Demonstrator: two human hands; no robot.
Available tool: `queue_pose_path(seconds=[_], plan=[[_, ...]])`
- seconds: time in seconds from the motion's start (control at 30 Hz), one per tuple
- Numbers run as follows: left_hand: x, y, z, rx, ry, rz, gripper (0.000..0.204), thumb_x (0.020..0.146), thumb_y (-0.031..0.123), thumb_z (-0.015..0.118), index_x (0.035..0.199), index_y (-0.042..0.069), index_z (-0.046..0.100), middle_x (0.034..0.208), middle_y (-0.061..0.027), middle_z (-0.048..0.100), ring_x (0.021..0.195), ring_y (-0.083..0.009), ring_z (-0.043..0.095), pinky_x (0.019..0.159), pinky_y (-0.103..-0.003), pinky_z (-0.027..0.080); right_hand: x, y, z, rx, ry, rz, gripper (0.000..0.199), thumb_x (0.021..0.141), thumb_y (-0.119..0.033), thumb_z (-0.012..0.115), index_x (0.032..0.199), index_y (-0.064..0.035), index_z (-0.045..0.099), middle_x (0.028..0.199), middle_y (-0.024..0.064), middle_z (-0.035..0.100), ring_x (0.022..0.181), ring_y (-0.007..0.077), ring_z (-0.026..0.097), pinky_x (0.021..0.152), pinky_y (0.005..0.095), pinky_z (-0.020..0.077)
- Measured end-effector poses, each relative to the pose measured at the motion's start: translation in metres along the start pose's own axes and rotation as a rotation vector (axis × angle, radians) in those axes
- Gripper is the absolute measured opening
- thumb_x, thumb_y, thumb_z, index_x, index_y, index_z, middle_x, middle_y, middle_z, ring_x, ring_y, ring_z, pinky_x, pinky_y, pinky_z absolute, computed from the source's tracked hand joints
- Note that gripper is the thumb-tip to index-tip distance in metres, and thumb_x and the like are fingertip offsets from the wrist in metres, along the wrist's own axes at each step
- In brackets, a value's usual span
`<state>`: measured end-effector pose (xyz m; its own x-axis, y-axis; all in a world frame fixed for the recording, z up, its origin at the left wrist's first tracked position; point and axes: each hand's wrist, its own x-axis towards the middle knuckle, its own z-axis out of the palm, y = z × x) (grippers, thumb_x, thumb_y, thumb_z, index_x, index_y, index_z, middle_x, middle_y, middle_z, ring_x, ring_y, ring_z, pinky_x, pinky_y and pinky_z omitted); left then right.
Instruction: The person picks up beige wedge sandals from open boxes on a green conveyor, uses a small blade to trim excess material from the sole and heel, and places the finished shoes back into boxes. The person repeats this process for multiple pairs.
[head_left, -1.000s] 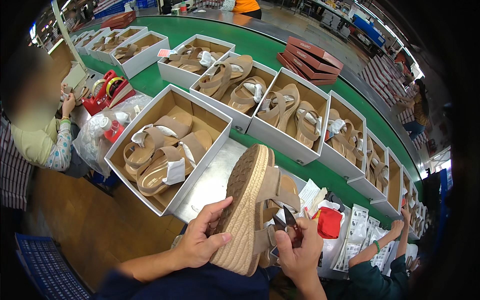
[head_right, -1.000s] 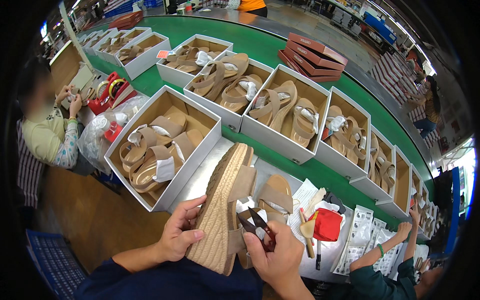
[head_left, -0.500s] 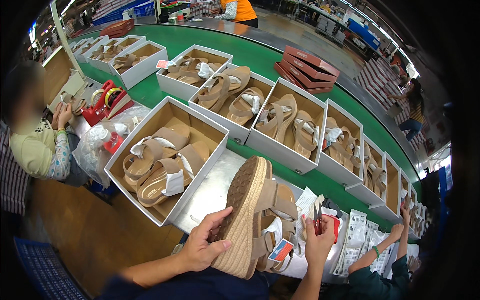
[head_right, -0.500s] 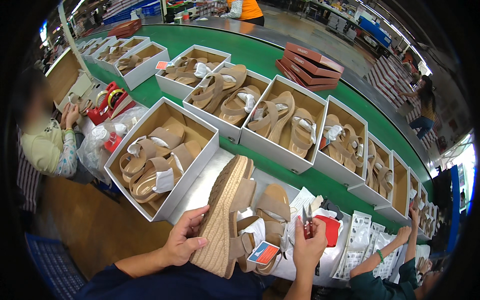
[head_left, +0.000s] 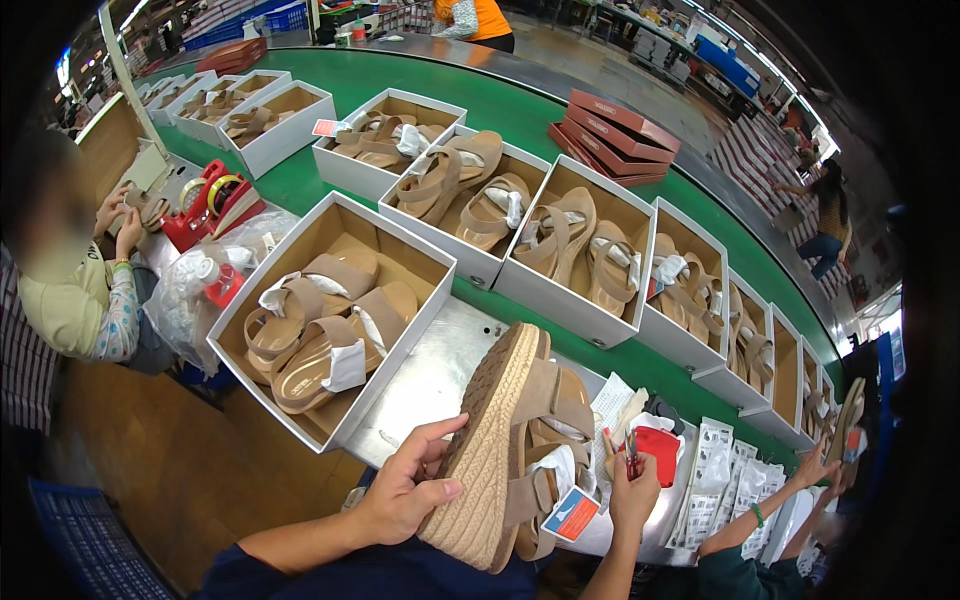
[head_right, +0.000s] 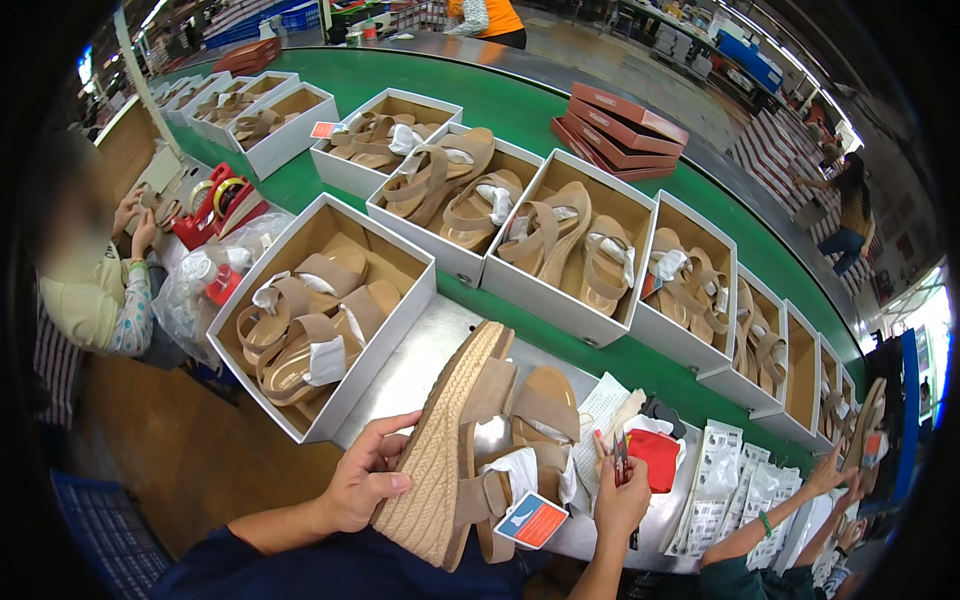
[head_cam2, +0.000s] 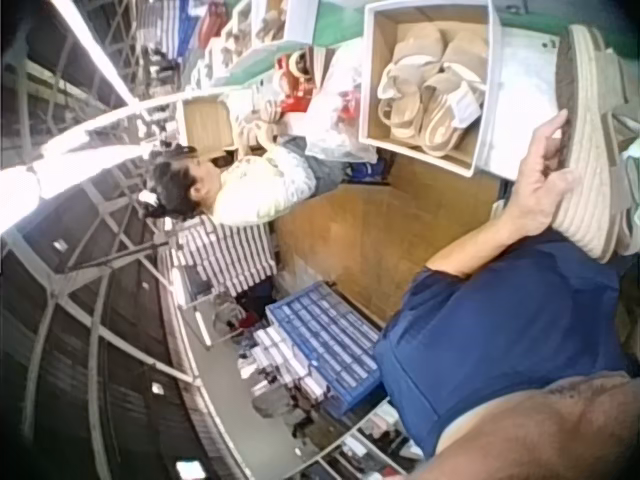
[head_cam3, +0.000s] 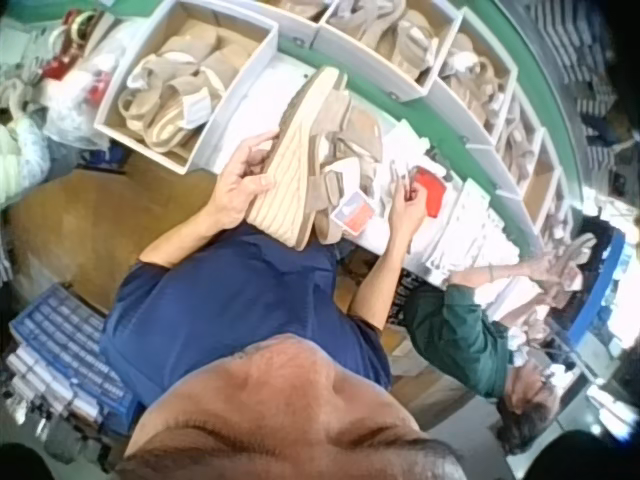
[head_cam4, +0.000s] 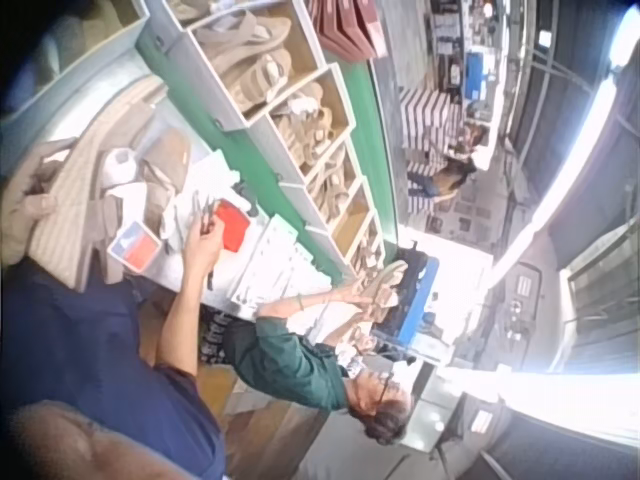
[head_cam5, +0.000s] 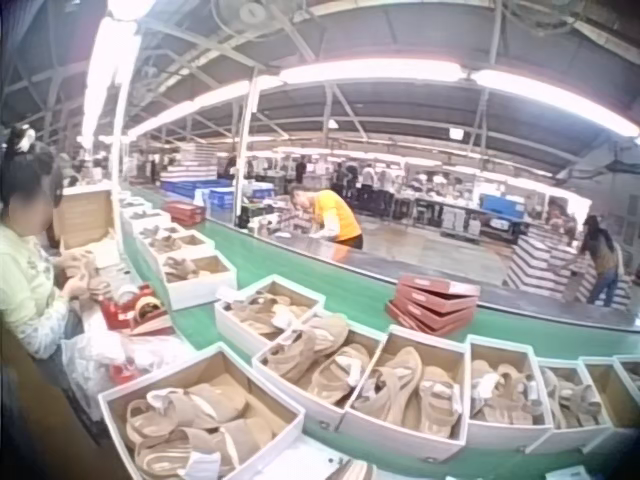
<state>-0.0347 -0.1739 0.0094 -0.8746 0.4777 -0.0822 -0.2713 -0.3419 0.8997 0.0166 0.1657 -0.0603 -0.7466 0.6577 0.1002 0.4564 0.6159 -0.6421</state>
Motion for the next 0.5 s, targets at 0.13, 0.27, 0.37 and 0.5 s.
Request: queue_pose_path(seconds=[0.13, 0.27, 0.37, 0.5], plan=[[-0.001, 0.0, 0.0, -0.045, 0.01, 0.008, 0.066, 0.094, 0.009, 0.057, 0.152, 0.003, 0.026, 0.128, -0.0179, 0.054, 0.111, -0.0183, 0.057, 0.096, -0.031, 0.045, -0.002, 0.014, 0.005, -0.022, 0.01, -0.012, 0.027, 0.087, -0.025, 0.072, 0.096, -0.0007, 0.063, 0.073, 0.0111, 0.065, 0.064, 0.0242, 0.063, 0.062, 0.0375, 0.0472], [-0.002, 0.002, 0.0, -0.052, 0.009, 0.002, 0.065, 0.094, 0.009, 0.057, 0.152, 0.003, 0.026, 0.127, -0.0175, 0.054, 0.111, -0.018, 0.057, 0.096, -0.031, 0.045, -0.005, 0.014, 0.005, -0.042, 0.002, -0.008, 0.025, 0.089, -0.021, 0.072, 0.094, 0.0006, 0.061, 0.072, 0.0077, 0.063, 0.063, 0.0164, 0.058, 0.06, 0.0322, 0.0449], [-0.002, 0.002, -0.002, -0.044, 0.002, -0.003, 0.065, 0.094, 0.008, 0.057, 0.152, 0.003, 0.026, 0.127, -0.0176, 0.054, 0.111, -0.0181, 0.057, 0.096, -0.032, 0.045, -0.006, 0.009, 0.004, -0.118, -0.007, 0.013, 0.024, 0.09, -0.02, 0.071, 0.093, 0.0018, 0.061, 0.071, 0.0065, 0.062, 0.064, 0.0121, 0.056, 0.06, 0.0298, 0.0442], [-0.002, 0.006, -0.003, -0.049, -0.004, -0.021, 0.066, 0.093, 0.009, 0.057, 0.152, 0.003, 0.027, 0.125, -0.0173, 0.055, 0.11, -0.0182, 0.058, 0.095, -0.032, 0.045, -0.002, 0.024, 0.007, -0.064, 0.036, -0.027, 0.023, 0.093, -0.023, 0.066, 0.092, -0.0017, 0.059, 0.071, 0.0088, 0.062, 0.063, 0.0214, 0.06, 0.06, 0.0358, 0.0449]])
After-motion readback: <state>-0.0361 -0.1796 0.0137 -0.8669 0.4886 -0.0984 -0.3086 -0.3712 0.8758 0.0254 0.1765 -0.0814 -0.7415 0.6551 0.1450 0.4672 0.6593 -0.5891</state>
